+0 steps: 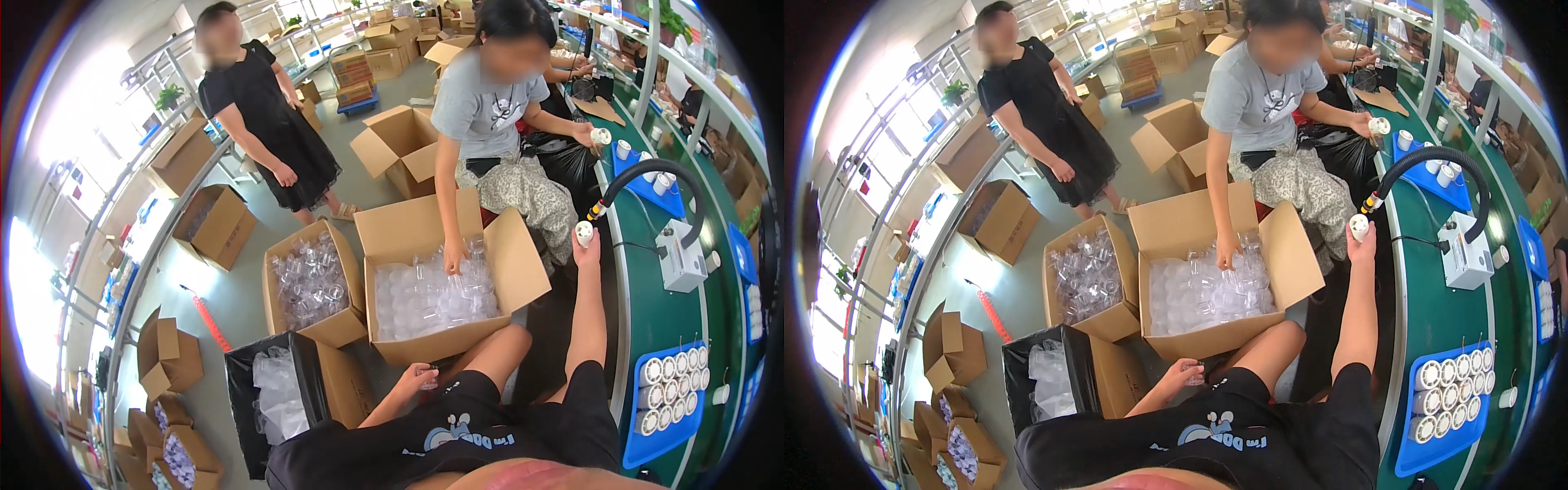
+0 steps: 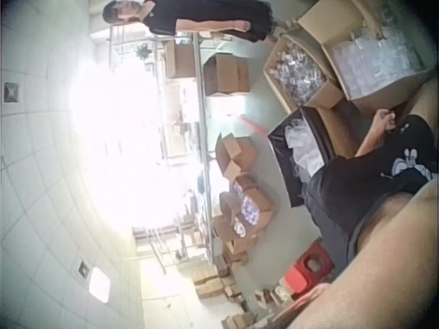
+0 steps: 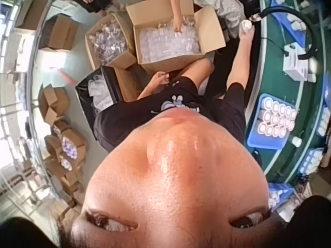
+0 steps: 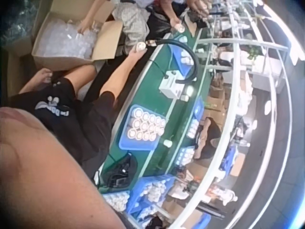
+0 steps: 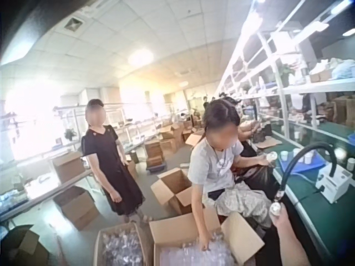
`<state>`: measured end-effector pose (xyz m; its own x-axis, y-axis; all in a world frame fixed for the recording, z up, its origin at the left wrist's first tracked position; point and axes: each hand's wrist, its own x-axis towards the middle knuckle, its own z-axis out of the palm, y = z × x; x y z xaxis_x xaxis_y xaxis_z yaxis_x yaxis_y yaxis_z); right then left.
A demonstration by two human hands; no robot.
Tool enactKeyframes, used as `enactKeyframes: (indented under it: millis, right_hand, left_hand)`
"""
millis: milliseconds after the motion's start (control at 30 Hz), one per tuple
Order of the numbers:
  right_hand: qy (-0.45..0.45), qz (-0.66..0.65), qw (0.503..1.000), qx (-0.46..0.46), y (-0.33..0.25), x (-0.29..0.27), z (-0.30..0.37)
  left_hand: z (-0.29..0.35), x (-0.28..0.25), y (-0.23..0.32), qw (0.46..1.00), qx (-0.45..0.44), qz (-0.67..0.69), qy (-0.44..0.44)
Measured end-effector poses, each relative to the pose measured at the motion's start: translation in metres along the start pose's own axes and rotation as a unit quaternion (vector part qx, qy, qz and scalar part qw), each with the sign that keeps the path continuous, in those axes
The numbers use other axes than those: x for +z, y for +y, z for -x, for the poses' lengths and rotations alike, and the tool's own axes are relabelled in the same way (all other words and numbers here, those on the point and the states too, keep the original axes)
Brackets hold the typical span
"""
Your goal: Assembling white cylindrical electronic components with wires into clear plastic housings at a factory assembly line.
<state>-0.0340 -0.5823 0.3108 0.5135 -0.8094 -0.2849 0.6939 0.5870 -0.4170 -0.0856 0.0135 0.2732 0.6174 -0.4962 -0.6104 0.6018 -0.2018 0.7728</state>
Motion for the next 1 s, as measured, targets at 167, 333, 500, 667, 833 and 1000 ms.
enactKeyframes:
  millis: [167, 333, 500, 667, 833, 1000]
  right_hand:
    - [-0.018, -0.022, 1.000, -0.009, 0.007, 0.011, 0.014]
    - [-0.093, 0.002, 0.993, 0.071, 0.015, -0.046, 0.084]
    - [-0.103, -0.042, 0.967, 0.227, 0.003, -0.127, 0.216]
    - [0.023, -0.047, 0.989, 0.140, -0.005, -0.158, 0.305]
    - [0.075, -0.048, 0.992, 0.089, -0.015, -0.168, 0.362]
    - [0.080, 0.018, 0.995, 0.056, -0.007, -0.161, 0.394]
  left_hand:
    - [-0.003, -0.009, -0.016, 0.999, 0.019, -0.042, 0.008]
    - [-0.011, 0.001, -0.014, 0.999, 0.049, -0.015, -0.017]
    - [-0.023, 0.033, 0.021, 0.992, 0.062, -0.071, -0.084]
    - [-0.024, 0.094, 0.069, 0.967, 0.096, -0.117, -0.205]
    - [-0.027, 0.144, 0.090, 0.925, 0.168, -0.109, -0.322]
    - [-0.003, 0.166, 0.108, 0.900, 0.164, -0.100, -0.391]
